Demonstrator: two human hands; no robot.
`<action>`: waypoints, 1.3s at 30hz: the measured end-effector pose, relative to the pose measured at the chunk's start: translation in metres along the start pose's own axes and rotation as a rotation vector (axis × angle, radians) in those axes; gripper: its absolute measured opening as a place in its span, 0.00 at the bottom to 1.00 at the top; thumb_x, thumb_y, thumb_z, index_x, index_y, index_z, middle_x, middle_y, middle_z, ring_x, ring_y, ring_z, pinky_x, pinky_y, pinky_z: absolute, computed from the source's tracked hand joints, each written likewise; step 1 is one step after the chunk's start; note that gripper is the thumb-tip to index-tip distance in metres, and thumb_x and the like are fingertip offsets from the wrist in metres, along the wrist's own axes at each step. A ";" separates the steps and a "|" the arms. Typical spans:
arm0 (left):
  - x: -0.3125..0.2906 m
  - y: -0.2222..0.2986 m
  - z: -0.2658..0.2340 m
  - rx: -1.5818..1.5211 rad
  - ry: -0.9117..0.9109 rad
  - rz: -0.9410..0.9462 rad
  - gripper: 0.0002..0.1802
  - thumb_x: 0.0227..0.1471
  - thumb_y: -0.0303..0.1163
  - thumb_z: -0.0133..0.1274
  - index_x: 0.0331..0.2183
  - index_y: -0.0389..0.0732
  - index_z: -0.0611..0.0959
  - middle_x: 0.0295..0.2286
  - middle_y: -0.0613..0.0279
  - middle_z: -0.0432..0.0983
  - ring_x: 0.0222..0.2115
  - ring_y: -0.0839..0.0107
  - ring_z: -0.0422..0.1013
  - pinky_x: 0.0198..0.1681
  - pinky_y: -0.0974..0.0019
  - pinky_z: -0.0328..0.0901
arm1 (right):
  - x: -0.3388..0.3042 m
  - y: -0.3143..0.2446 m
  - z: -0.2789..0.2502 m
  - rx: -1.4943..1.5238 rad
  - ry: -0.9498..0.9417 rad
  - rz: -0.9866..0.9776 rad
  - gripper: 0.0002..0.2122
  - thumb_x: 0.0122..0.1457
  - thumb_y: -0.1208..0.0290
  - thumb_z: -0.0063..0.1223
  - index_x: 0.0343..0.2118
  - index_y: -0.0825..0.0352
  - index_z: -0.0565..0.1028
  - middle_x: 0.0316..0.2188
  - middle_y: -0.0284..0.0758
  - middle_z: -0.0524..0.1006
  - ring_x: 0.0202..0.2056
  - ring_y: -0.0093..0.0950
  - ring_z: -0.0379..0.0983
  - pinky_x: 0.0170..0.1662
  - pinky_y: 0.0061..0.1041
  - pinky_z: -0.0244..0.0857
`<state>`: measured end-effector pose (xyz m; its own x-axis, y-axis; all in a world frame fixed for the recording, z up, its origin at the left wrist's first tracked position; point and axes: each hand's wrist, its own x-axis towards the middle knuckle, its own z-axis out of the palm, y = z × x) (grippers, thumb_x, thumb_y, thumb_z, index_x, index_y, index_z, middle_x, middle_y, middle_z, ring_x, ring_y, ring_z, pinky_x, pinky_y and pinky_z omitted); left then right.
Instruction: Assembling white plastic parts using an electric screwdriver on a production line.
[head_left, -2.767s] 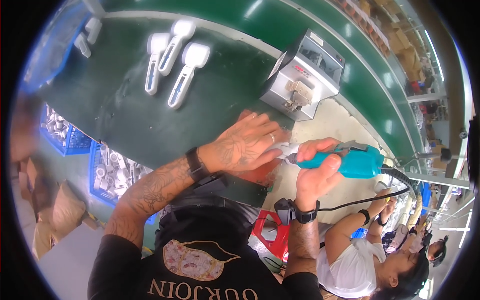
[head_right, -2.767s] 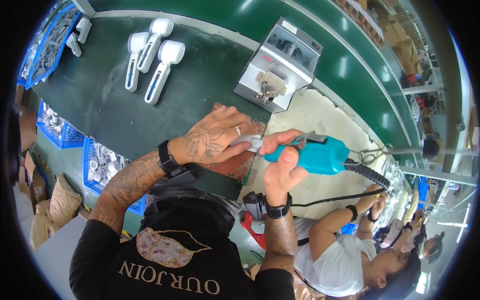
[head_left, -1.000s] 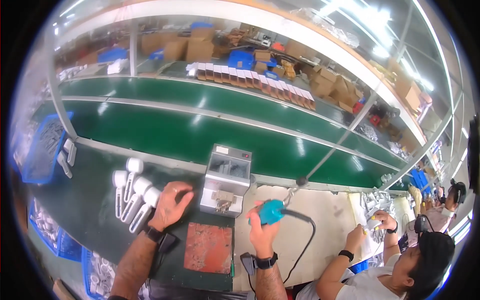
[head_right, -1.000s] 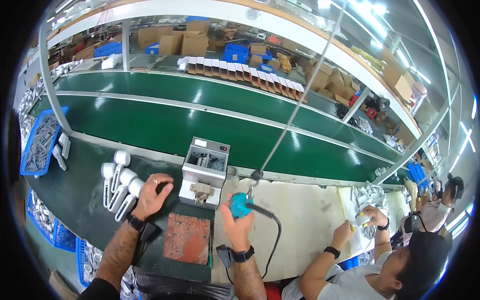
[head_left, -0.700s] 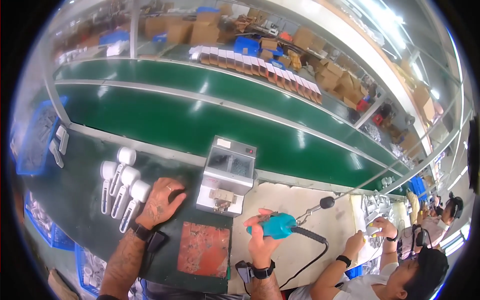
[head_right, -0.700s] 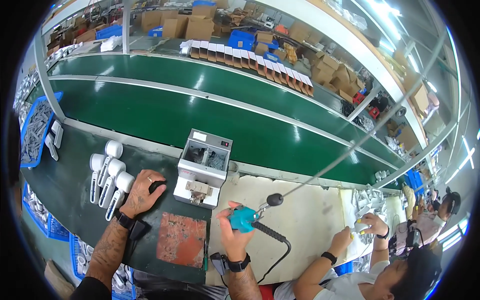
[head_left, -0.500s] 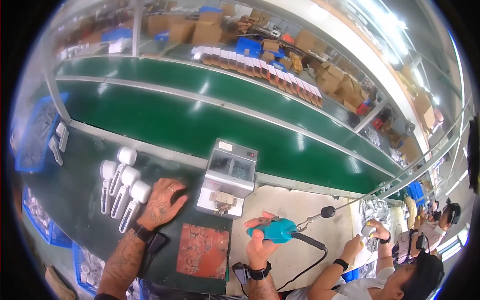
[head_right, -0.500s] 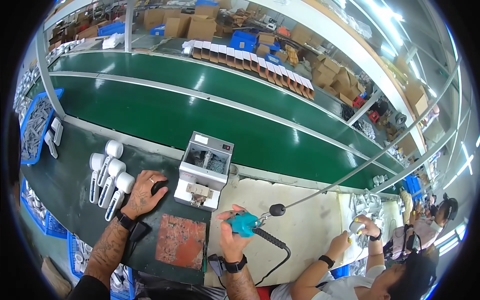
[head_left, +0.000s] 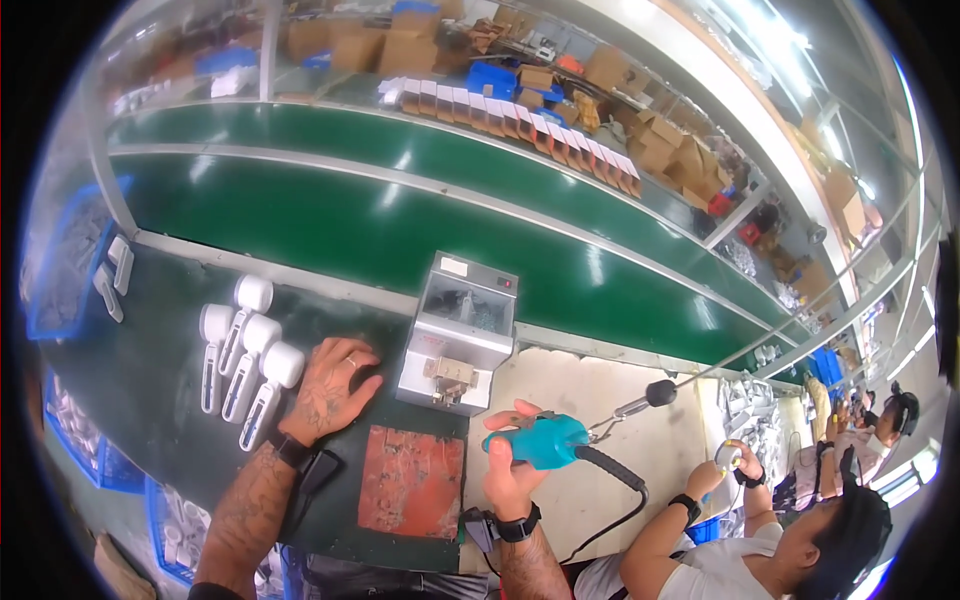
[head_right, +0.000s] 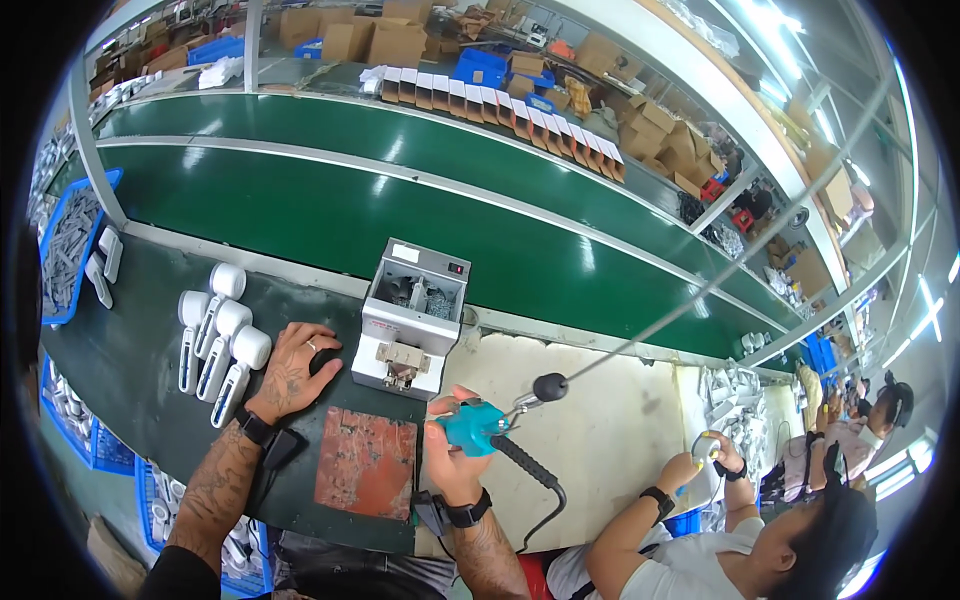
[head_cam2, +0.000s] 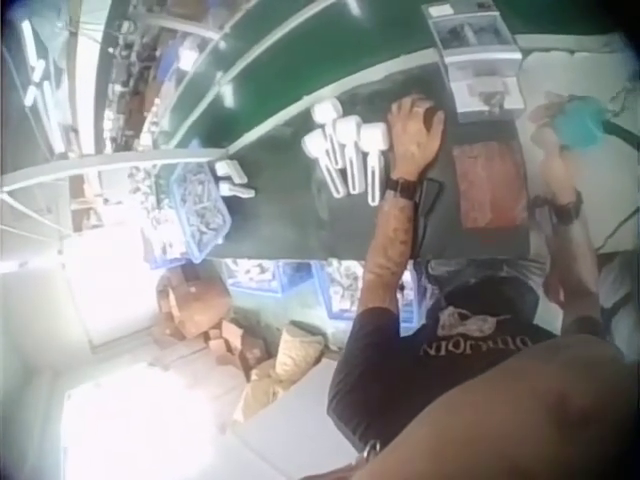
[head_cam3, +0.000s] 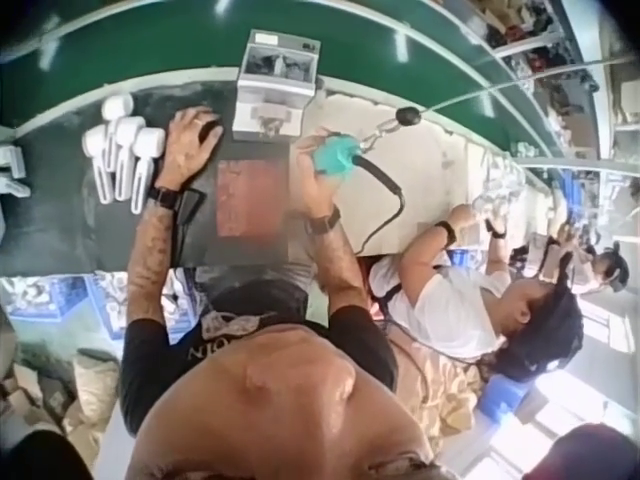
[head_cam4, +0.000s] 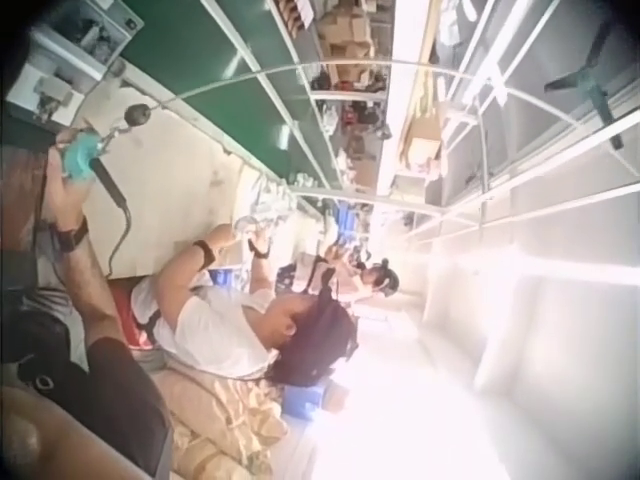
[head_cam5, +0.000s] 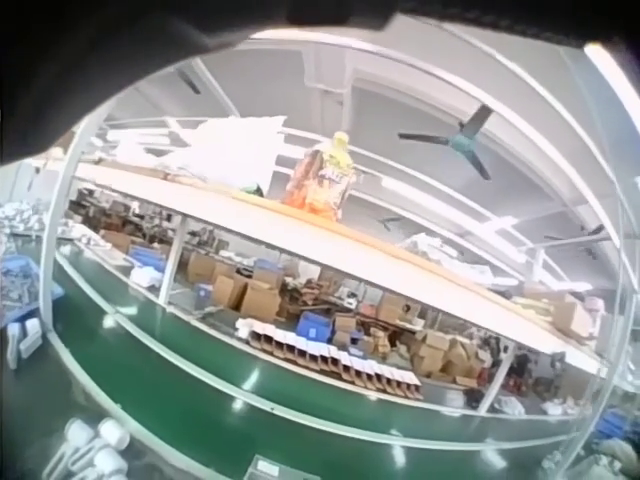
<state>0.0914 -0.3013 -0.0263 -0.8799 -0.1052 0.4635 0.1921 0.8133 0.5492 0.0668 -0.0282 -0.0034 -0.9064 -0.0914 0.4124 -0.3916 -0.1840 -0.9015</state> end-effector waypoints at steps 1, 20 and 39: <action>-0.001 -0.001 0.002 -0.001 0.009 0.001 0.12 0.51 0.35 0.60 0.38 0.42 0.82 0.44 0.59 0.76 0.49 0.55 0.68 0.55 0.54 0.59 | 0.000 0.002 0.001 -0.013 -0.017 -0.024 0.27 0.58 0.69 0.64 0.57 0.71 0.66 0.39 0.36 0.78 0.34 0.18 0.73 0.37 0.18 0.67; 0.005 0.015 0.009 0.005 -0.044 -0.002 0.11 0.50 0.29 0.58 0.38 0.38 0.80 0.44 0.52 0.74 0.49 0.49 0.66 0.55 0.52 0.60 | 0.001 0.018 -0.005 -0.109 -0.051 -0.081 0.19 0.57 0.80 0.58 0.51 0.70 0.69 0.42 0.35 0.75 0.42 0.21 0.72 0.45 0.23 0.67; 0.007 0.014 0.008 0.027 -0.066 -0.026 0.11 0.52 0.30 0.56 0.38 0.36 0.80 0.45 0.51 0.74 0.49 0.48 0.66 0.56 0.51 0.59 | 0.000 0.018 -0.005 -0.051 -0.063 -0.109 0.27 0.57 0.71 0.63 0.58 0.72 0.66 0.38 0.36 0.77 0.39 0.22 0.72 0.42 0.24 0.67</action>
<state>0.0843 -0.2856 -0.0206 -0.9111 -0.0891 0.4024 0.1581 0.8261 0.5409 0.0585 -0.0269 -0.0205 -0.8469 -0.1351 0.5143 -0.4963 -0.1462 -0.8558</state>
